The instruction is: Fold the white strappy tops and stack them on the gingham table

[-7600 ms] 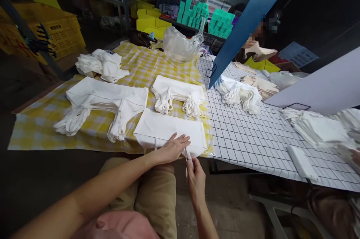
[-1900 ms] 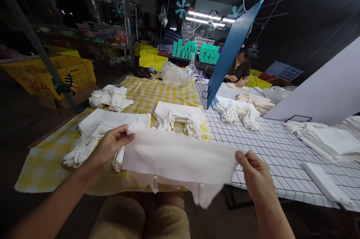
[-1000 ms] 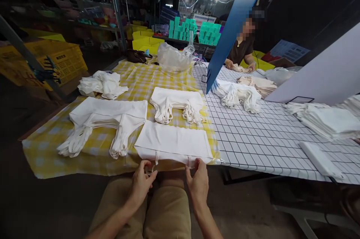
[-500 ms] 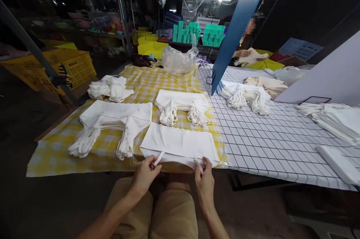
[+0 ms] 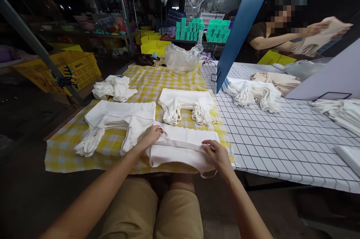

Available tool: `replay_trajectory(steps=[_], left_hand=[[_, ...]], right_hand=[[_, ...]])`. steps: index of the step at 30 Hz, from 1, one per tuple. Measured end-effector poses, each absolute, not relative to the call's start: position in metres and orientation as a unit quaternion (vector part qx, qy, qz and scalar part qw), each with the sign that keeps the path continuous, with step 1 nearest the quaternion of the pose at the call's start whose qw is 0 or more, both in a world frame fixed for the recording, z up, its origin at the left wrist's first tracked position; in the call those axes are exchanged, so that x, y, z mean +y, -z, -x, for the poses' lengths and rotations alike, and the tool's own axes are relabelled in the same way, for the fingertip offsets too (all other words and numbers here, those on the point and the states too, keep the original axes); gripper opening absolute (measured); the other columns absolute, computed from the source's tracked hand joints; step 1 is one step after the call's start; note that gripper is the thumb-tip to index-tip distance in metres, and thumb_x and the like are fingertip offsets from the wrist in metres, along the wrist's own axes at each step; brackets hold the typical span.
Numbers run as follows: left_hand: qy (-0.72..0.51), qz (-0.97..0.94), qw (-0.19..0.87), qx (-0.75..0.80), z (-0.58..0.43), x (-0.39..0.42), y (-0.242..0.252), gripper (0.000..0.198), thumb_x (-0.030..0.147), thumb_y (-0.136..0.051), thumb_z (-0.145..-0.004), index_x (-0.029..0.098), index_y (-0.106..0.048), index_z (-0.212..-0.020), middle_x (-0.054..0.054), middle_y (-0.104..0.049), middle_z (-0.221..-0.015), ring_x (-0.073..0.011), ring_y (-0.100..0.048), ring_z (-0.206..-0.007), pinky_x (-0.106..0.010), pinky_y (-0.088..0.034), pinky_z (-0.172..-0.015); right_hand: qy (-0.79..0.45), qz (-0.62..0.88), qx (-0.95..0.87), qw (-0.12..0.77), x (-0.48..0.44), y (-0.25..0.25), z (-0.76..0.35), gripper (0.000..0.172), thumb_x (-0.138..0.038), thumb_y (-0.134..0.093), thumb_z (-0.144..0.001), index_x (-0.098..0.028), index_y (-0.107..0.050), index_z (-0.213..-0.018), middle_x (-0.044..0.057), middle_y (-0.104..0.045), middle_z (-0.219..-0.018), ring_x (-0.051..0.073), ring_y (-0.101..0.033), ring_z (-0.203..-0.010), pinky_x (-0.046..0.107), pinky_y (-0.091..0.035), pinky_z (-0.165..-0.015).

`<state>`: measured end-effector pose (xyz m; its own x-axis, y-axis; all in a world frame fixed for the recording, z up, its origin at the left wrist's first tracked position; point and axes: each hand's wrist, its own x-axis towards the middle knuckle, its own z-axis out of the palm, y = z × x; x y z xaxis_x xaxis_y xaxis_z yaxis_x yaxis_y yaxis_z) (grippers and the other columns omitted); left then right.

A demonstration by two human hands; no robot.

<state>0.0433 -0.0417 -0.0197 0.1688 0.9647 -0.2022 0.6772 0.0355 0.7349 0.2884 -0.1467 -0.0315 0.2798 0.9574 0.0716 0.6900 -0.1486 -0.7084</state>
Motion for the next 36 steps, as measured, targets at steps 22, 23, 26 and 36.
replay_trajectory(steps=[22, 23, 26, 36], left_hand=[[-0.209, -0.598, 0.52, 0.573, -0.037, -0.051, 0.018, 0.011, 0.015, -0.045, -0.078, 0.016, -0.053, -0.085, 0.009, -0.046, -0.044, -0.0055, -0.04, -0.033, -0.017, -0.029, -0.038], [-0.219, -0.589, 0.534, 0.565, -0.035, -0.057, 0.016, 0.01, 0.013, -0.045, -0.078, 0.015, -0.053, -0.084, 0.009, -0.045, -0.044, -0.0051, -0.04, -0.033, -0.016, -0.029, -0.038], [-0.248, -0.566, 0.563, 0.548, -0.027, -0.073, 0.014, 0.008, 0.013, -0.048, -0.077, 0.015, -0.052, -0.083, 0.009, -0.045, -0.043, -0.0045, -0.04, -0.032, -0.015, -0.029, -0.037], [-0.288, -0.539, 0.594, 0.524, -0.011, -0.093, 0.027, 0.016, 0.03, -0.053, -0.074, 0.015, -0.053, -0.082, 0.008, -0.046, -0.043, -0.006, -0.041, -0.033, -0.015, -0.03, -0.034]], right_hand=[[-0.201, 0.802, -0.456, 0.329, -0.145, 0.026, -0.292, 0.037, -0.044, -0.06, -0.059, -0.019, -0.064, -0.085, -0.003, -0.05, -0.055, 0.014, -0.048, -0.051, 0.026, -0.034, -0.051], [-0.209, 0.797, -0.456, 0.336, -0.15, 0.025, -0.294, 0.038, -0.045, -0.06, -0.059, -0.019, -0.064, -0.086, -0.003, -0.048, -0.054, 0.013, -0.047, -0.051, 0.026, -0.033, -0.051], [-0.237, 0.783, -0.45, 0.358, -0.168, 0.026, -0.299, 0.041, -0.047, -0.061, -0.059, -0.019, -0.062, -0.087, -0.004, -0.046, -0.053, 0.013, -0.044, -0.05, 0.026, -0.032, -0.049], [-0.327, 0.757, -0.375, 0.424, -0.197, 0.028, -0.301, 0.051, -0.053, -0.069, -0.051, -0.017, -0.06, -0.086, -0.006, -0.044, -0.052, 0.009, -0.038, -0.046, 0.024, -0.027, -0.044]])
